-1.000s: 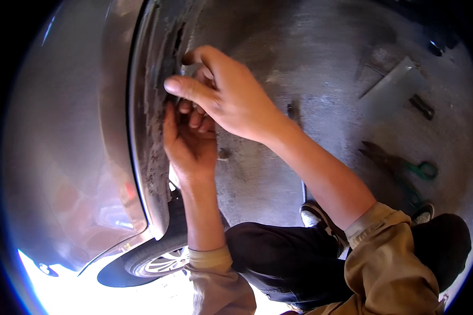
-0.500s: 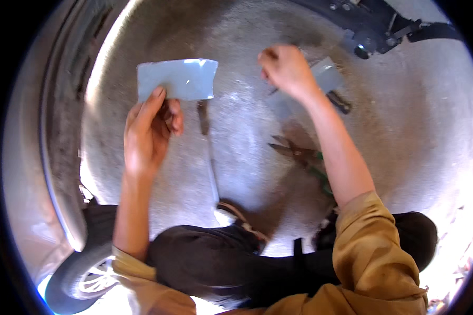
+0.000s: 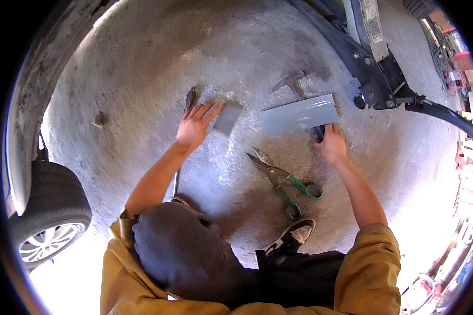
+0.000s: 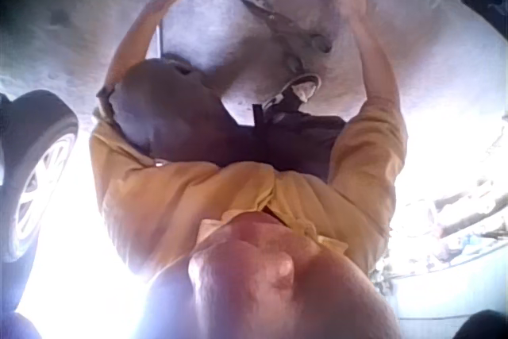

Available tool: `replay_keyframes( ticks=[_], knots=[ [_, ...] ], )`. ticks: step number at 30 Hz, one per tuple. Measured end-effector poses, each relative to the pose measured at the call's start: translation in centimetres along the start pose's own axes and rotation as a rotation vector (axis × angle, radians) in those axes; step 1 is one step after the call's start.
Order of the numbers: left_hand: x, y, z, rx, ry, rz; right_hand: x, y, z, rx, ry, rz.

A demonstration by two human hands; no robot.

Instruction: The person is repairing a car's undercarriage by cutting and fitting a metal sheet. They use shears to cut the sheet, a screwdriver to remove fasteners, and a hammer to secure the sheet in place.

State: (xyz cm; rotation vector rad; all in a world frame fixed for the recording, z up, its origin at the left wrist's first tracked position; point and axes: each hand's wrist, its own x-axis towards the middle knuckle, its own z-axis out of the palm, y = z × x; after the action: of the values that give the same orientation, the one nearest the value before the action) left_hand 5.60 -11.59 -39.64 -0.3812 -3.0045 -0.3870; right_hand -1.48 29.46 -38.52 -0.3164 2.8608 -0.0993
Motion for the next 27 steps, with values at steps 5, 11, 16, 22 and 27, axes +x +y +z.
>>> replay_keyframes(
  ticks=[5, 11, 16, 22, 27],
  knots=[
    [-4.3, 0.0, -0.3, 0.046, -0.008, -0.034, 1.9, 0.6, -7.4, -0.174, 0.106, 0.071],
    [-5.4, 6.9, 0.1, -0.171, -0.078, 0.017, 3.1, 1.4, -12.5, -0.366, 0.581, -0.013],
    [-6.4, 7.4, 2.3, -0.073, -0.109, -0.001, 4.0, 0.7, -14.4, 0.023, 0.65, 0.052],
    [-6.4, 7.6, 2.2, -0.083, -0.118, -0.043, -1.8, -8.3, -11.9, 1.2, -0.075, -0.063],
    [-6.8, 8.0, 2.3, -0.086, -0.085, -0.081, -4.3, -14.7, -8.3, 0.999, -0.075, -0.277]
  ],
)
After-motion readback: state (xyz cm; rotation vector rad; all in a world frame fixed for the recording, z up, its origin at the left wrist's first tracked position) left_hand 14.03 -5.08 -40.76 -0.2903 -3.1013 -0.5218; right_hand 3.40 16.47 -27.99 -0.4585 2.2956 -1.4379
